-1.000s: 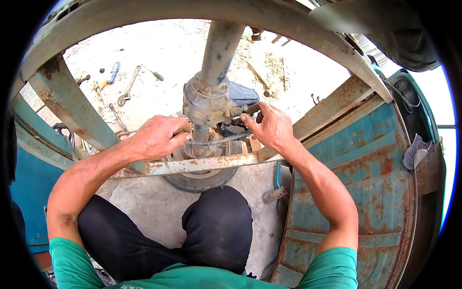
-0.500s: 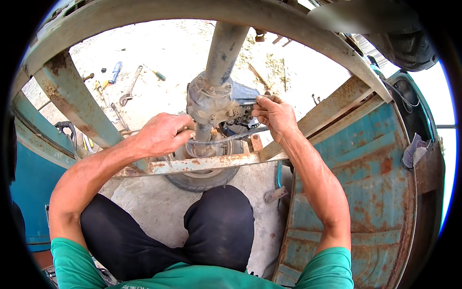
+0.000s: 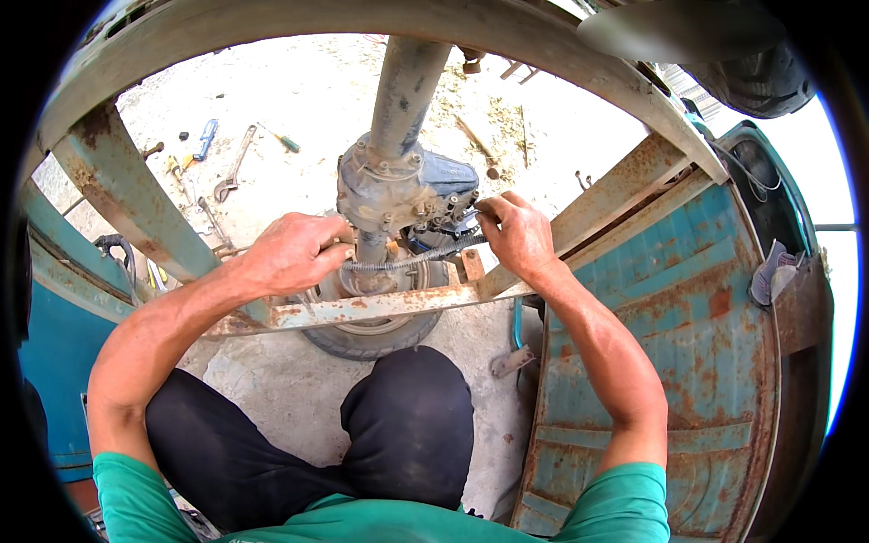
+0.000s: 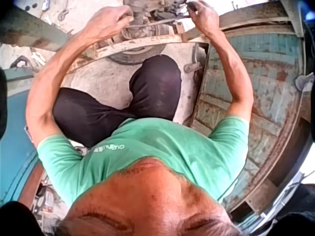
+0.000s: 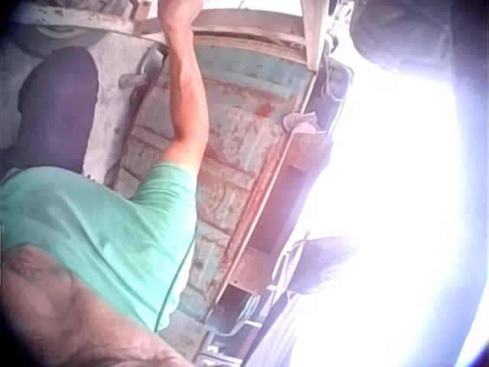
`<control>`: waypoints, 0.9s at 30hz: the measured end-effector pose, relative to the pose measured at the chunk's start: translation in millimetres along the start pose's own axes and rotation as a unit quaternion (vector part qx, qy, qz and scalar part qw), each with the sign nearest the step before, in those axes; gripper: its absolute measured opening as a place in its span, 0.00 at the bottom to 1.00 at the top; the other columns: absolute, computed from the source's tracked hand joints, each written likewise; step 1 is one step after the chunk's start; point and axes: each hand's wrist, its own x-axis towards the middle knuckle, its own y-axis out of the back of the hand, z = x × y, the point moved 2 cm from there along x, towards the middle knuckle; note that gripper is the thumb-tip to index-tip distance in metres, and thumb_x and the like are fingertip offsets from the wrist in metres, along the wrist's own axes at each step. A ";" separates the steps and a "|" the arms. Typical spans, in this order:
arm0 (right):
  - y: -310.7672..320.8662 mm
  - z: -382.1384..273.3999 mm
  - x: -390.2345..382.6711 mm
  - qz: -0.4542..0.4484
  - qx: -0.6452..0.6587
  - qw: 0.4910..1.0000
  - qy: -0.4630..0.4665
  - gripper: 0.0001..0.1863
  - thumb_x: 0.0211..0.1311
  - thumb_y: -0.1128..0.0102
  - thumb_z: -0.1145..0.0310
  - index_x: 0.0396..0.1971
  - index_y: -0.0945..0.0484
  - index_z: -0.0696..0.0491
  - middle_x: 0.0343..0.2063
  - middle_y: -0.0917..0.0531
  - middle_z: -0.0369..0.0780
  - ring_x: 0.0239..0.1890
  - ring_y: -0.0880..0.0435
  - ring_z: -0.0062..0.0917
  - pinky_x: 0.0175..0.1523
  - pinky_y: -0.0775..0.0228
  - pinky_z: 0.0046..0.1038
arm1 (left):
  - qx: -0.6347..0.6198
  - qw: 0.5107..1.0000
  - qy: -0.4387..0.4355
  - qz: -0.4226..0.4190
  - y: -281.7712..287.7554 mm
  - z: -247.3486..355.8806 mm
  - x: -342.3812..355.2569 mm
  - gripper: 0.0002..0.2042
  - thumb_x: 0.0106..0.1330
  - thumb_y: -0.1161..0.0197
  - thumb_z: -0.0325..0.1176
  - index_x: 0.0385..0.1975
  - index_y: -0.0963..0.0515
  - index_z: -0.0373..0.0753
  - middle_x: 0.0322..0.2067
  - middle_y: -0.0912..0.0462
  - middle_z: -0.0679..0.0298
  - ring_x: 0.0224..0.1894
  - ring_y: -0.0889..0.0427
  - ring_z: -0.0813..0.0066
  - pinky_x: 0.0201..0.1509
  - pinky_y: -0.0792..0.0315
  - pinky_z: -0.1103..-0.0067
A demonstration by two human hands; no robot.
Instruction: The person kneels beside a three-wheeled vehicle and uses a wrench to tighten bolts on the front wheel hub. They then handle an orange cable near the hub and briefly lift the front tire while continuing to adjust components.
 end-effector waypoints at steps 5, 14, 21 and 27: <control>-6.0 -1.1 -3.2 0.033 -0.085 0.992 0.092 0.09 0.59 0.33 0.74 0.39 0.13 0.54 0.35 0.15 0.43 0.35 0.13 0.39 0.42 0.20 0.36 | 0.001 1.000 0.013 -0.014 2.1 3.5 0.5 0.12 0.68 0.40 0.37 0.43 0.19 0.35 0.34 0.15 0.49 0.38 0.15 0.50 0.43 0.24 0.62; -4.9 -0.9 -2.8 0.023 -0.031 0.998 0.051 0.08 0.60 0.33 0.72 0.39 0.13 0.54 0.34 0.15 0.43 0.36 0.14 0.39 0.42 0.21 0.37 | 0.005 1.000 -0.001 -0.019 -2.3 0.5 1.0 0.13 0.70 0.43 0.38 0.38 0.21 0.32 0.30 0.19 0.49 0.36 0.17 0.50 0.42 0.28 0.58; -4.4 -2.8 -0.7 0.011 -0.044 0.996 0.071 0.07 0.60 0.34 0.71 0.38 0.14 0.53 0.34 0.17 0.43 0.36 0.14 0.40 0.42 0.21 0.38 | 0.014 1.000 -0.005 -0.021 0.8 5.0 -0.5 0.12 0.70 0.42 0.36 0.40 0.21 0.32 0.30 0.17 0.49 0.36 0.16 0.51 0.42 0.26 0.59; -4.0 -23.3 11.5 -0.039 -0.119 0.992 0.016 0.07 0.61 0.35 0.71 0.38 0.13 0.51 0.35 0.16 0.43 0.37 0.14 0.41 0.42 0.21 0.40 | 0.012 1.000 -0.006 -0.016 0.2 3.4 -1.2 0.12 0.70 0.42 0.36 0.39 0.21 0.32 0.29 0.18 0.49 0.36 0.16 0.50 0.42 0.26 0.59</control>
